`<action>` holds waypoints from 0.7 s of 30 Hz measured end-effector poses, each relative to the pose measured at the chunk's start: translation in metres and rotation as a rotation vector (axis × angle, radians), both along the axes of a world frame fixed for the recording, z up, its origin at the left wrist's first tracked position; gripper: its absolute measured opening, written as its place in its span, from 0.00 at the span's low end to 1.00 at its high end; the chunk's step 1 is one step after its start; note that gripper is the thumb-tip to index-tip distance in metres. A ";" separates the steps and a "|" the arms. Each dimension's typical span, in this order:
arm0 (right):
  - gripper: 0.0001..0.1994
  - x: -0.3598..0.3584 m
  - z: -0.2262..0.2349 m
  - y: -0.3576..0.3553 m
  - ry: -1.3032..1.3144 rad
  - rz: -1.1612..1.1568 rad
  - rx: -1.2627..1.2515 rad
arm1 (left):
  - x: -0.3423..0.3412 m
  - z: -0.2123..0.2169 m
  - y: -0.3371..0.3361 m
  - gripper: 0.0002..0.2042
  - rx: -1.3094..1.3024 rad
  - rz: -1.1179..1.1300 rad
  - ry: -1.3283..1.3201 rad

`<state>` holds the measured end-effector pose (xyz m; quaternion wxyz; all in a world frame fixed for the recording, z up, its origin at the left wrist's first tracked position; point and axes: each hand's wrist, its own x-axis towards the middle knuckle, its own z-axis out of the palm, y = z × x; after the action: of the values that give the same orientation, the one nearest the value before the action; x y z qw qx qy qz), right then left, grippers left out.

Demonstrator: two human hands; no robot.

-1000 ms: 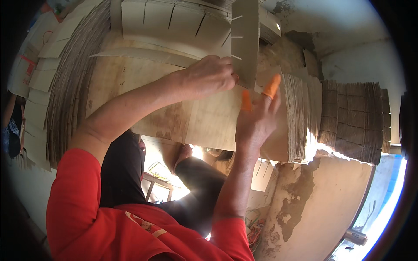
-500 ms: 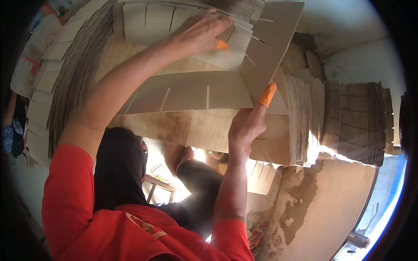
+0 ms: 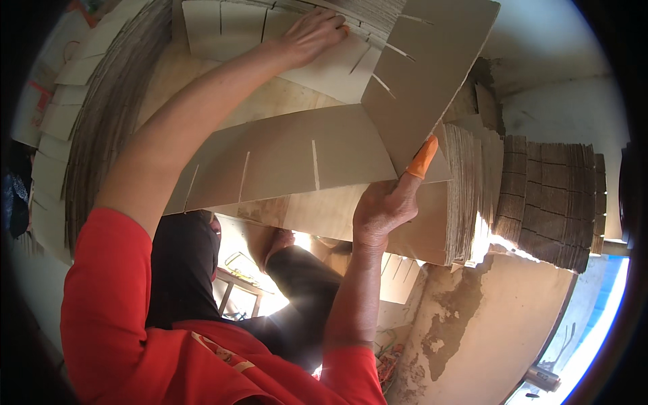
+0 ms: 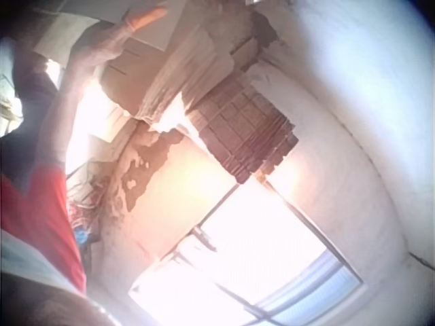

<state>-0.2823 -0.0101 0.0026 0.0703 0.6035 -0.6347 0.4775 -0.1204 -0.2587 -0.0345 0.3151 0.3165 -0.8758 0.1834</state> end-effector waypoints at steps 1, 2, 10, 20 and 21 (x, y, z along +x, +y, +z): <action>0.40 -0.001 0.001 0.000 0.004 0.004 -0.007 | 0.001 0.005 0.007 0.07 -0.004 -0.061 0.030; 0.40 -0.002 0.001 0.001 0.008 0.007 -0.013 | 0.000 0.009 0.014 0.08 0.078 -0.025 -0.012; 0.41 -0.002 0.005 0.005 -0.009 0.045 -0.019 | 0.001 0.023 0.035 0.02 0.249 -0.014 -0.083; 0.38 -0.005 0.004 0.007 -0.014 0.033 -0.037 | -0.002 0.005 0.014 0.15 -0.024 -0.068 -0.031; 0.38 -0.005 0.002 0.006 -0.010 0.026 -0.034 | -0.002 0.002 0.013 0.16 0.019 -0.037 -0.036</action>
<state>-0.2877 -0.0039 0.0046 0.0711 0.6081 -0.6187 0.4923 -0.1221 -0.2459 -0.0329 0.2998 0.2997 -0.8887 0.1750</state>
